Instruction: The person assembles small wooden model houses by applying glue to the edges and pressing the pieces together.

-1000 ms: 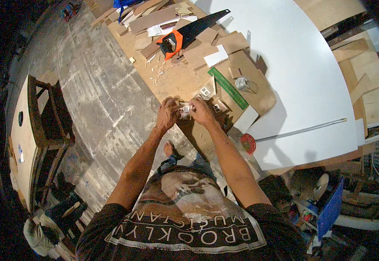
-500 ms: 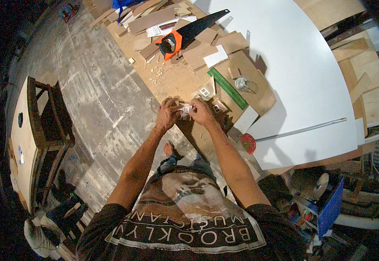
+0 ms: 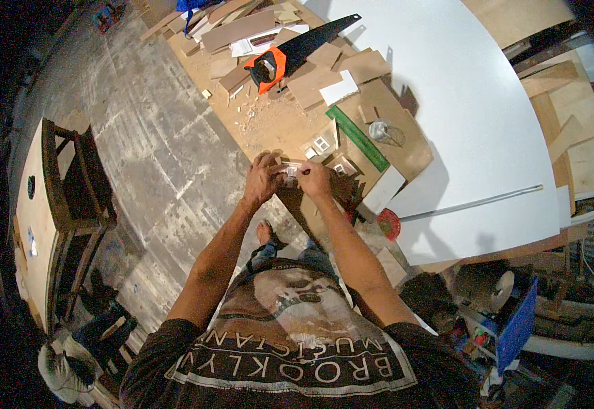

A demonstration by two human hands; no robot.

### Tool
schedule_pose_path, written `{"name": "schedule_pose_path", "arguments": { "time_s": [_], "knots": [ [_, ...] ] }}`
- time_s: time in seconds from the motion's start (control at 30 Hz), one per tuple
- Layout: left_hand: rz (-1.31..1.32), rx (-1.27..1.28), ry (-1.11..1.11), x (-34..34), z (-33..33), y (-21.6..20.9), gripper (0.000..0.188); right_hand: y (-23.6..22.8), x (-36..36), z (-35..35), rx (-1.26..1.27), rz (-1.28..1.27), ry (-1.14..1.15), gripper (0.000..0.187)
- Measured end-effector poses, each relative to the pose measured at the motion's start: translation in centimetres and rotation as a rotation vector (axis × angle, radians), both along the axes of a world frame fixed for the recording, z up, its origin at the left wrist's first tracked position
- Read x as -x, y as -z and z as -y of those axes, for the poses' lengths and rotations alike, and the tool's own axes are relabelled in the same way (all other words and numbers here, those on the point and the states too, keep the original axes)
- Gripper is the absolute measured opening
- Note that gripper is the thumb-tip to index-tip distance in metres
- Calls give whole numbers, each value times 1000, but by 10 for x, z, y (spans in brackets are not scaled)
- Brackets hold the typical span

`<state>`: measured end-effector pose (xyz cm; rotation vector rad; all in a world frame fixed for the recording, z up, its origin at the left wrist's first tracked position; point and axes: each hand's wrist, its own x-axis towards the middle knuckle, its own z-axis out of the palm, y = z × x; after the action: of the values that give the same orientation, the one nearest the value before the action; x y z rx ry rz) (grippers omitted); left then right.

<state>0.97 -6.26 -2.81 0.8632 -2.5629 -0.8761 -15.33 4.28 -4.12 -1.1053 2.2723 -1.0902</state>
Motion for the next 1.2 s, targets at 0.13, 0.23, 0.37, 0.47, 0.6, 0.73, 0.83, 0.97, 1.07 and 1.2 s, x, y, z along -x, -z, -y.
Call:
{"name": "schedule_pose_path", "arguments": {
  "time_s": [0.13,0.23,0.37,0.47,0.6,0.73,0.83,0.97,1.07,1.2],
  "knots": [
    [11,21,5,1,-1,-1,29,3,1,0,-93,45,6,13],
    [-4,53,-6,2,-2,3,29,1,2,2,-84,6,8,13],
    [-24,49,-3,-2,0,5,29,-11,1,9,-211,59,3,13],
    [9,37,-10,-4,0,1,29,-13,1,13,-224,55,-10,13],
    [2,42,-1,4,-4,-3,29,7,15,8,-239,31,-2,17],
    [-7,40,-11,-2,-2,0,30,-4,9,11,-256,84,-7,16],
    [-6,24,-2,-2,-2,1,30,-10,9,6,-258,146,-19,16],
    [-37,46,6,0,1,6,30,-9,11,-3,-35,113,-155,21],
    [-31,47,-1,0,-2,6,30,-10,10,-6,24,33,-202,23],
    [1,4,17,-1,-2,-2,29,-16,7,-6,-2,21,-214,21]
  ]
}}
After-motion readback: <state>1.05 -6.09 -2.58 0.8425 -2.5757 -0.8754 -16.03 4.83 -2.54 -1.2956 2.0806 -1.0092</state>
